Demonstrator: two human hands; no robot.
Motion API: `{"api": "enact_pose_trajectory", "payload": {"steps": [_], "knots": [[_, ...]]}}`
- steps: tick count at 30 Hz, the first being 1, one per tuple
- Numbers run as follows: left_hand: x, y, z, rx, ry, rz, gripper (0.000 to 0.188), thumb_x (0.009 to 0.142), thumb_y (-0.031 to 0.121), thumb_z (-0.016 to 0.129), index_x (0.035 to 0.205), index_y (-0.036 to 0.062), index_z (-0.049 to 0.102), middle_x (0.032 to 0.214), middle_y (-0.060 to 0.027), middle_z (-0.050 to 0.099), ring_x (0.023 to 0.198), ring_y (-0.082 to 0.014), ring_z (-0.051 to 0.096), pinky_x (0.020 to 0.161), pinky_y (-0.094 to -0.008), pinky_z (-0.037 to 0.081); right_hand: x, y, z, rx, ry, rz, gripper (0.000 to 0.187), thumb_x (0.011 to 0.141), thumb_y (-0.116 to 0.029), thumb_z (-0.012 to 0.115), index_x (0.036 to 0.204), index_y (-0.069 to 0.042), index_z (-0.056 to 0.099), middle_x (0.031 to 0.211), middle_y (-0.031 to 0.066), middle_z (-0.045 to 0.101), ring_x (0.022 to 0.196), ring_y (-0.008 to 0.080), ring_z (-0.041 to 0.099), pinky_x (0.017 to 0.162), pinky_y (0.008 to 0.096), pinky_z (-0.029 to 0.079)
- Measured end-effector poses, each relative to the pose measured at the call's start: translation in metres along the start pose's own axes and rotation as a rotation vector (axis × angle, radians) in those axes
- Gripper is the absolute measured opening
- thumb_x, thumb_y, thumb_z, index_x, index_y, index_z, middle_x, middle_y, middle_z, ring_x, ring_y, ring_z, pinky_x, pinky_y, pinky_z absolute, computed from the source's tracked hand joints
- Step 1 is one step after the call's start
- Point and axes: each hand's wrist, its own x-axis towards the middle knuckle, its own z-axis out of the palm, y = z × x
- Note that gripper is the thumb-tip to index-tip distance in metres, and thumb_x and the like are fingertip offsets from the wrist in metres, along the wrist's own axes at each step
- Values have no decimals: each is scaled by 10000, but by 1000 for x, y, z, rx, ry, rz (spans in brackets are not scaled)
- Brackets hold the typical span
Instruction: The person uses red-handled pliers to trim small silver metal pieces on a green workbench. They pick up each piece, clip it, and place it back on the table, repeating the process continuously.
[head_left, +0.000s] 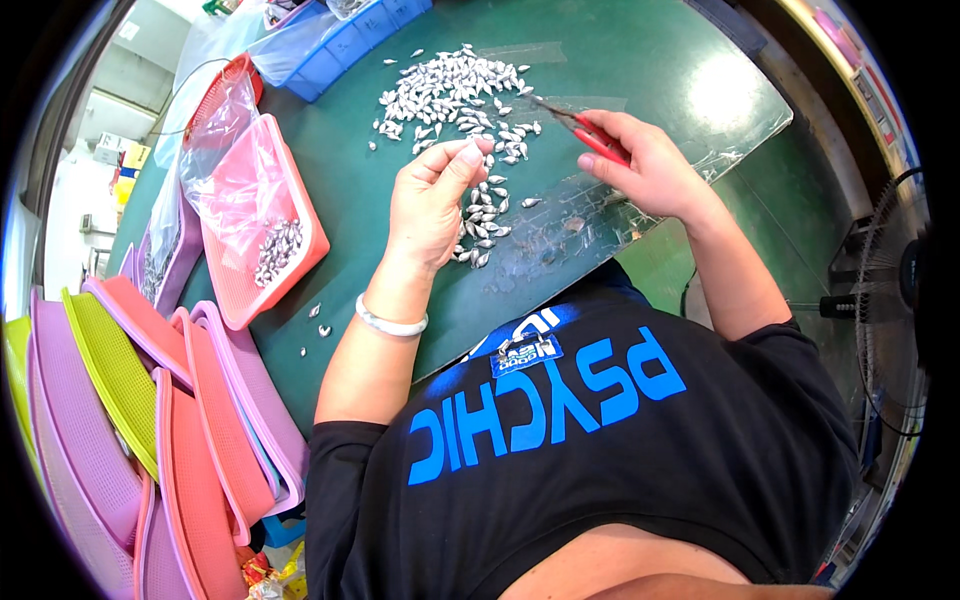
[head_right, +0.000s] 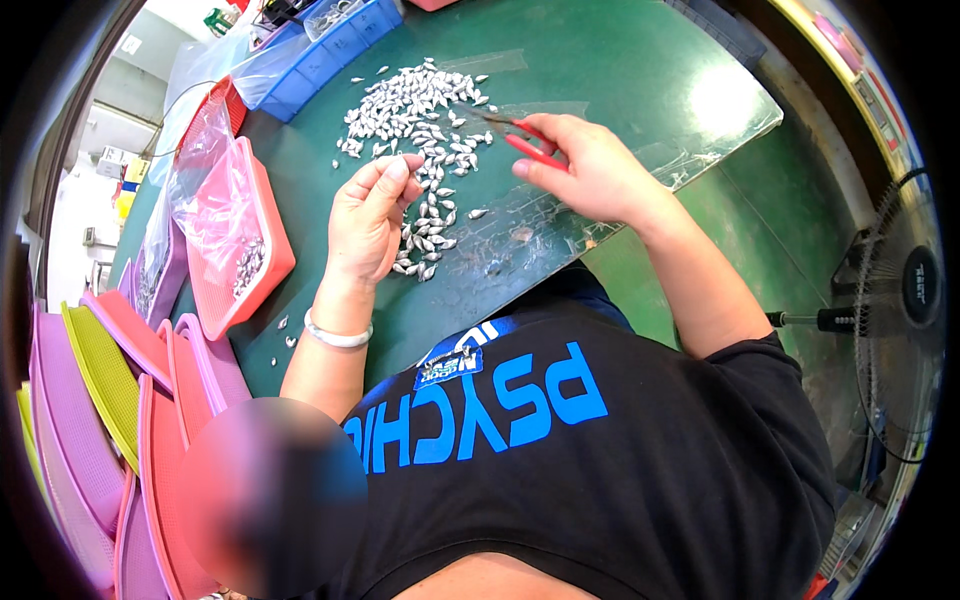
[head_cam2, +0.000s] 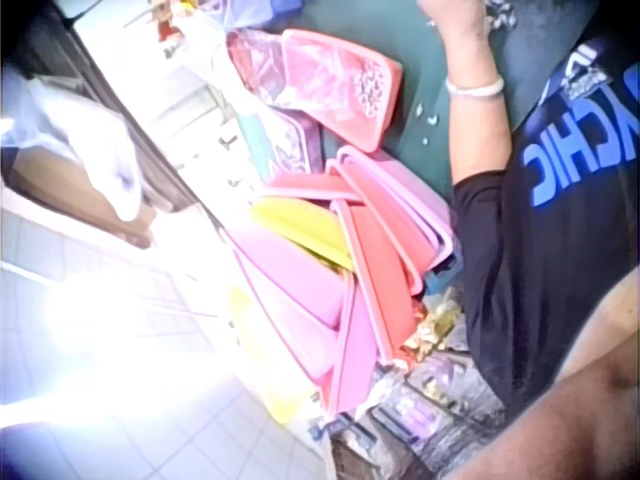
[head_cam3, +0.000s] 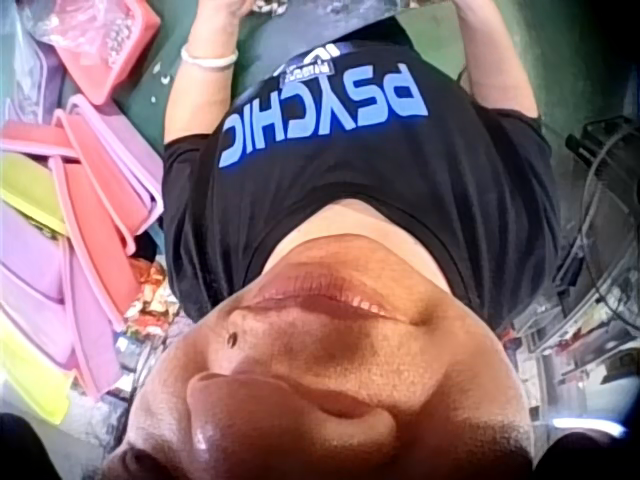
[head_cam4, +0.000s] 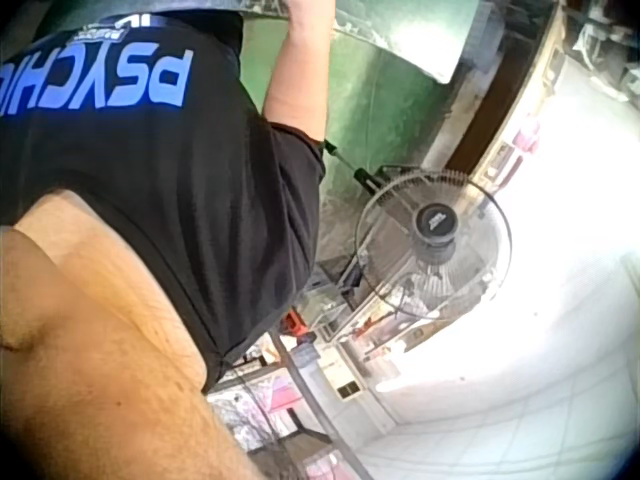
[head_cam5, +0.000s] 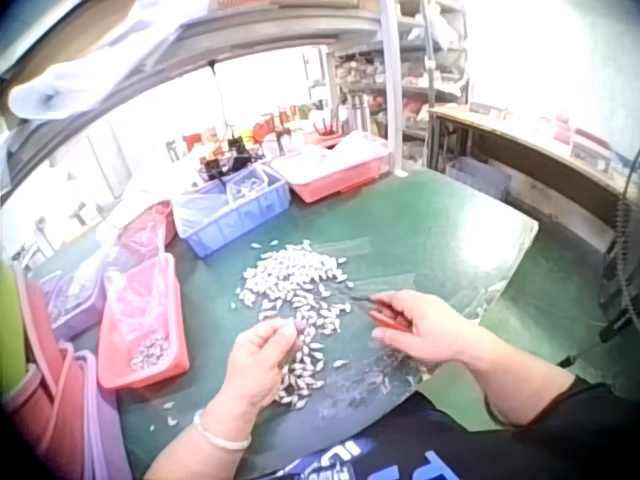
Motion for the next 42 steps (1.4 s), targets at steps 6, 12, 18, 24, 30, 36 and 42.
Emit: {"api": "enact_pose_trajectory", "payload": {"steps": [6, 12, 18, 24, 30, 36, 42], "knots": [[9, -10, -4, 799, -22, 38, 112, 851, 108, 677, 905, 10, 679, 831, -16, 641, 716, -95, 581, 656, -235, 457, 10, 55, -4, -597, 203, 40, 604, 818, -372, 659, 1256, 9, 493, 1145, 171, 560, 1061, 330, 530, 915, 396, 431], [20, -7, 9, 1352, -214, 243, 159, 776, 159, 693, 860, 26, 668, 789, -109, 581, 815, -269, 571, 724, -386, 456, 19, 78, -2, -700, 271, 9, 659, 819, -387, 657, 1280, 44, 468, 1224, 173, 513, 1154, 325, 459, 958, 410, 393], [65, -17, -3, 1451, -140, 540, 267, 817, 85, 602, 1077, 38, 636, 1037, -129, 590, 993, -315, 535, 876, -413, 416, 28, 77, 1, -723, 240, 36, 662, 832, -401, 634, 1291, 43, 460, 1274, 172, 484, 1200, 322, 430, 1003, 425, 346], [83, -22, -13, 1580, -164, 531, 246, 832, 49, 555, 1058, 6, 641, 1096, -155, 599, 1029, -325, 554, 911, -409, 426, 31, 86, 7, -731, 297, -36, 649, 831, -420, 627, 1271, 32, 474, 1246, 148, 495, 1183, 307, 437, 982, 425, 347], [86, -10, -14, 1480, -210, 330, 192, 796, 103, 595, 957, 72, 695, 929, -82, 607, 915, -277, 559, 859, -410, 397, 30, 87, 8, -716, 319, -56, 634, 826, -406, 636, 1259, 31, 481, 1243, 155, 495, 1177, 310, 441, 982, 431, 345], [108, -28, 1, 1509, -184, 596, 125, 714, 120, 707, 828, 73, 718, 799, -96, 589, 818, -285, 566, 725, -390, 453, 32, 84, 6, -684, 313, -64, 620, 816, -379, 647, 1251, 32, 484, 1240, 161, 494, 1171, 319, 441, 985, 428, 338], [115, -29, 6, 1600, -249, 486, 34, 729, 59, 647, 761, 53, 659, 822, -125, 562, 852, -324, 547, 747, -424, 444, 31, 79, 5, -620, 325, -54, 621, 778, -308, 683, 1243, 51, 481, 1227, 170, 494, 1153, 328, 445, 989, 429, 329]]}}
